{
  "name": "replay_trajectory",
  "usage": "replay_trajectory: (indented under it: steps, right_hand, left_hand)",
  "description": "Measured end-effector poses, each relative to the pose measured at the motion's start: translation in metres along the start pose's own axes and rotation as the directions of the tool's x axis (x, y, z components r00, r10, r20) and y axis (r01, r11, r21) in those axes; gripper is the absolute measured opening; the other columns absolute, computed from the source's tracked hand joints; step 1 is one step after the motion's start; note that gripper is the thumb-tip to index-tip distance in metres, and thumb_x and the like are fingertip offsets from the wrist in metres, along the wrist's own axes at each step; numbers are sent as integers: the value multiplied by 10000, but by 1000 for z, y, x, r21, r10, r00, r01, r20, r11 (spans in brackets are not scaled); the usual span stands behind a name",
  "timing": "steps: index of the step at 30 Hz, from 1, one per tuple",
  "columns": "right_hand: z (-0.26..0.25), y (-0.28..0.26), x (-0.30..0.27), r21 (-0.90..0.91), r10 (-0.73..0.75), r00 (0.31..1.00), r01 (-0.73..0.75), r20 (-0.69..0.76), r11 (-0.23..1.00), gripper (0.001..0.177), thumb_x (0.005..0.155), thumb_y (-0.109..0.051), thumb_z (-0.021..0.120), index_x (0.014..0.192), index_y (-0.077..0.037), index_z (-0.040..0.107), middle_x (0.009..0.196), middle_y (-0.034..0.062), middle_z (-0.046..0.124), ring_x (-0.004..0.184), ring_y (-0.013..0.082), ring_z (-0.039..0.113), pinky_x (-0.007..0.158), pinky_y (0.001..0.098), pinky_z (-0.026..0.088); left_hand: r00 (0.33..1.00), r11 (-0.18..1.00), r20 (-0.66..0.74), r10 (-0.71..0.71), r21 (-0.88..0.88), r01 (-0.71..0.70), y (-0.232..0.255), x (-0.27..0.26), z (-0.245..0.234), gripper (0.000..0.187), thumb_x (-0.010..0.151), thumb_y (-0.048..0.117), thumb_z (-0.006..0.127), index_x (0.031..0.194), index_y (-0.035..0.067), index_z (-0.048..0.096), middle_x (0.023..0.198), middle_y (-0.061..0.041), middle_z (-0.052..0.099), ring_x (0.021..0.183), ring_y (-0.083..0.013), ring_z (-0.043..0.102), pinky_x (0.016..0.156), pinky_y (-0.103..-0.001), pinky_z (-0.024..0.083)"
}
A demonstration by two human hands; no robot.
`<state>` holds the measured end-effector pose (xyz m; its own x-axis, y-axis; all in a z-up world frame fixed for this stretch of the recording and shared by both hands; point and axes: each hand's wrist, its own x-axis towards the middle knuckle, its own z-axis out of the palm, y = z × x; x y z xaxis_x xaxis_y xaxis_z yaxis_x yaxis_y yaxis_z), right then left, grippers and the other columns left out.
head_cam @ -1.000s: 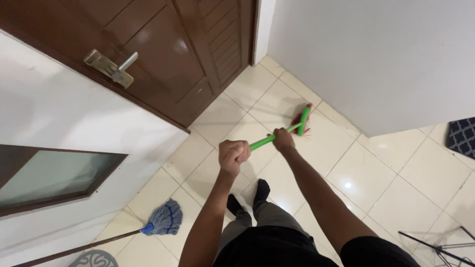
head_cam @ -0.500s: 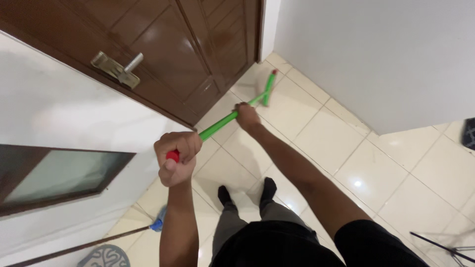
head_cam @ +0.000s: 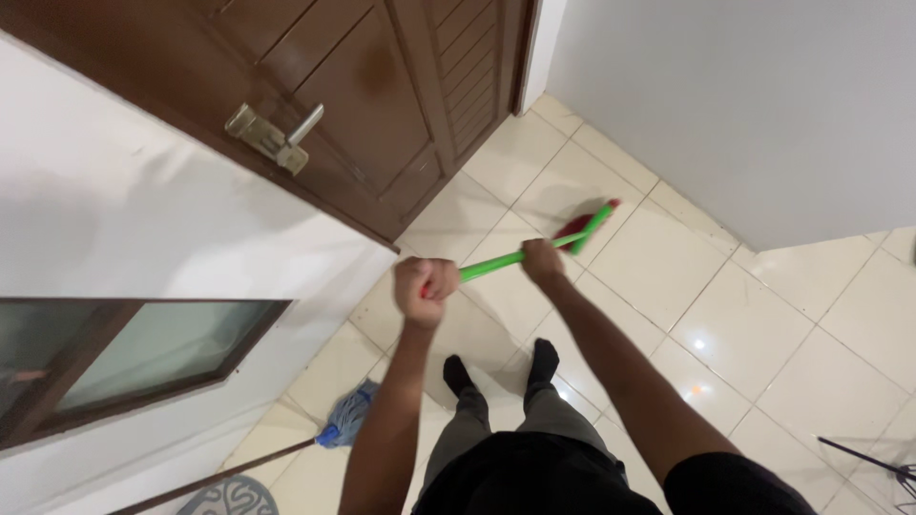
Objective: The person holds a broom and sweeps the tiled floor near a doorway and a wall, gathering debris into a pile.
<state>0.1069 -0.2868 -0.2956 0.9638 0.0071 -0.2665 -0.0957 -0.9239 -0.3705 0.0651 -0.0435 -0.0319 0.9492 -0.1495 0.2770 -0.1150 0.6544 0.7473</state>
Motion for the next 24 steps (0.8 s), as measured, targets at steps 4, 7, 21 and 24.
replay_trajectory:
  steps: [4, 7, 21, 24]
  right_hand:
    - [-14, 31, -25, -36, 82, 996, -80, 44, 996, 102, 905, -114, 663, 956, -80, 745, 992, 189, 721, 970, 393, 707, 847, 511, 591]
    - [-13, 31, -35, -32, 181, 977, -179, 111, 983, 113, 962, -140, 658, 979, -83, 754, 1039, 183, 736, 1036, 391, 717, 890, 501, 601]
    - [32, -309, -2, 159, -492, 869, 480, 47, 863, 167, 861, -171, 710, 927, -20, 741, 992, 245, 711, 987, 415, 702, 896, 510, 565]
    - [23, -327, -10, 268, -492, 865, 454, 94, 849, 179, 829, -183, 716, 916, -33, 761, 978, 238, 710, 993, 399, 704, 892, 498, 565]
  left_hand:
    - [993, 994, -80, -89, 56, 94, -37, -42, -7, 491, 1035, 172, 428, 569, 105, 290, 501, -32, 307, 470, -161, 289, 518, -347, 268]
    - [977, 987, -166, -135, 63, 147, -37, -73, -25, 474, 1037, 123, 435, 591, 108, 275, 530, -27, 297, 509, -168, 300, 569, -375, 298]
    - [931, 855, -95, 353, 436, -280, 268, -48, -17, 505, 1069, 212, 387, 602, 138, 208, 513, -1, 201, 442, -142, 198, 454, -342, 227]
    - [936, 835, -121, 331, 499, -230, 263, -40, -2, 505, 1063, 172, 385, 604, 135, 180, 507, -11, 185, 434, -145, 192, 457, -329, 202]
